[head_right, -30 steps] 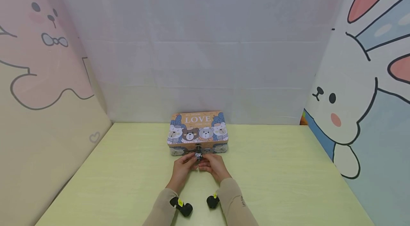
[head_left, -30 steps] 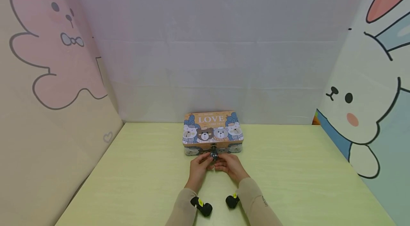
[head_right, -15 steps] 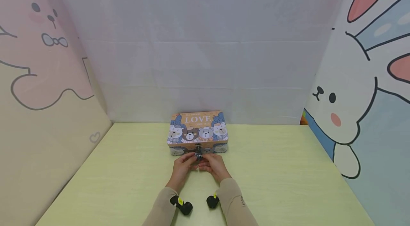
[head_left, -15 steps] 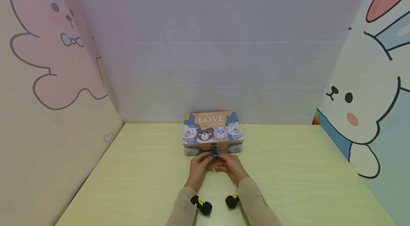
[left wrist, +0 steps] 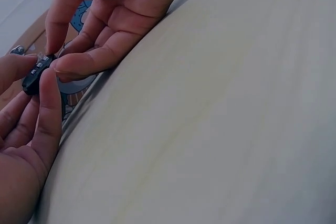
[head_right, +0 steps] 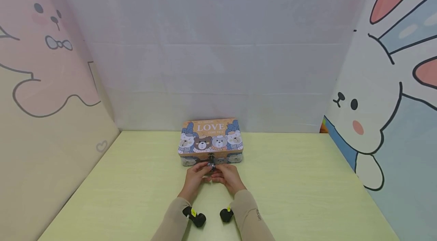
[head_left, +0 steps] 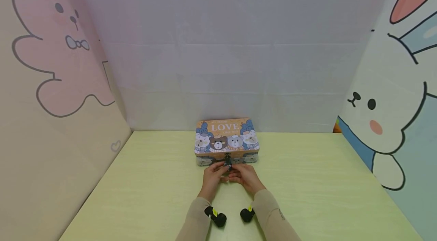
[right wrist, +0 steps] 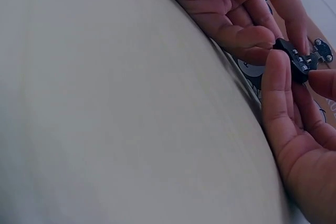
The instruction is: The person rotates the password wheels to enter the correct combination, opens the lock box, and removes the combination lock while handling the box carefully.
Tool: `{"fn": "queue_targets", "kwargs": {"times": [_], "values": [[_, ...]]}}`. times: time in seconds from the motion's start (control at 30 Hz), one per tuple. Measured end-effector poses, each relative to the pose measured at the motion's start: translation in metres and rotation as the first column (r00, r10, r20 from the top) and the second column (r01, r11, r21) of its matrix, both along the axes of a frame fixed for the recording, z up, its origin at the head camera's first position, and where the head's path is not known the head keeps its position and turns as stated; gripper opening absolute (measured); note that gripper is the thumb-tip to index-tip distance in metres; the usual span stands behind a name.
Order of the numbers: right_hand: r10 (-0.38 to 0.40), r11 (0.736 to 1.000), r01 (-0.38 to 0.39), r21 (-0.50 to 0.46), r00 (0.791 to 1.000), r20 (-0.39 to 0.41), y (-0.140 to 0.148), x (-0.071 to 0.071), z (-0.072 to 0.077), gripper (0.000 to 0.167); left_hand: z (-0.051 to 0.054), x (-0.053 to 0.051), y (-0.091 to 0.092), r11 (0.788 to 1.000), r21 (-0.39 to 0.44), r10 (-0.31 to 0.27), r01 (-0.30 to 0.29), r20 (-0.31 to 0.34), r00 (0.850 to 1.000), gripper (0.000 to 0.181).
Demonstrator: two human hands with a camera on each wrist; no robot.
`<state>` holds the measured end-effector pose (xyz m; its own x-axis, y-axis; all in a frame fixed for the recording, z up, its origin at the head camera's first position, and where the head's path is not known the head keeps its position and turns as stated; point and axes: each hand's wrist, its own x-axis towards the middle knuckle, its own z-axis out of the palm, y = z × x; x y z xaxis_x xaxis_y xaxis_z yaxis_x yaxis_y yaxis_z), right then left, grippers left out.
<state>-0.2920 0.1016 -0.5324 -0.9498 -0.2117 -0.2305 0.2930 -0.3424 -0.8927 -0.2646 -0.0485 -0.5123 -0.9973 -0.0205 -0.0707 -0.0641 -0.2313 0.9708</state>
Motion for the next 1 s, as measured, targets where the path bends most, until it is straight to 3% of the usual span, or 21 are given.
{"fn": "queue_targets", "kwargs": {"times": [0.23, 0.53, 1.0], "values": [[-0.002, 1.0, 0.002, 0.003, 1.0, 0.004, 0.0, 0.0, 0.001, 0.017, 0.0, -0.002, 0.001, 0.999, -0.031, 0.009, -0.009, -0.003, 1.0, 0.034], [-0.011, 1.0, 0.011, 0.011, 1.0, 0.002, 0.001, 0.0, 0.0, 0.016, -0.029, -0.02, 0.005, 0.998, -0.024, 0.058, -0.058, 0.004, 0.998, 0.031], [0.002, 1.0, -0.002, 0.019, 1.0, 0.001, 0.0, -0.001, -0.001, 0.017, -0.03, -0.024, 0.007, 0.996, -0.043, 0.084, -0.083, 0.015, 0.996, 0.027]]}}
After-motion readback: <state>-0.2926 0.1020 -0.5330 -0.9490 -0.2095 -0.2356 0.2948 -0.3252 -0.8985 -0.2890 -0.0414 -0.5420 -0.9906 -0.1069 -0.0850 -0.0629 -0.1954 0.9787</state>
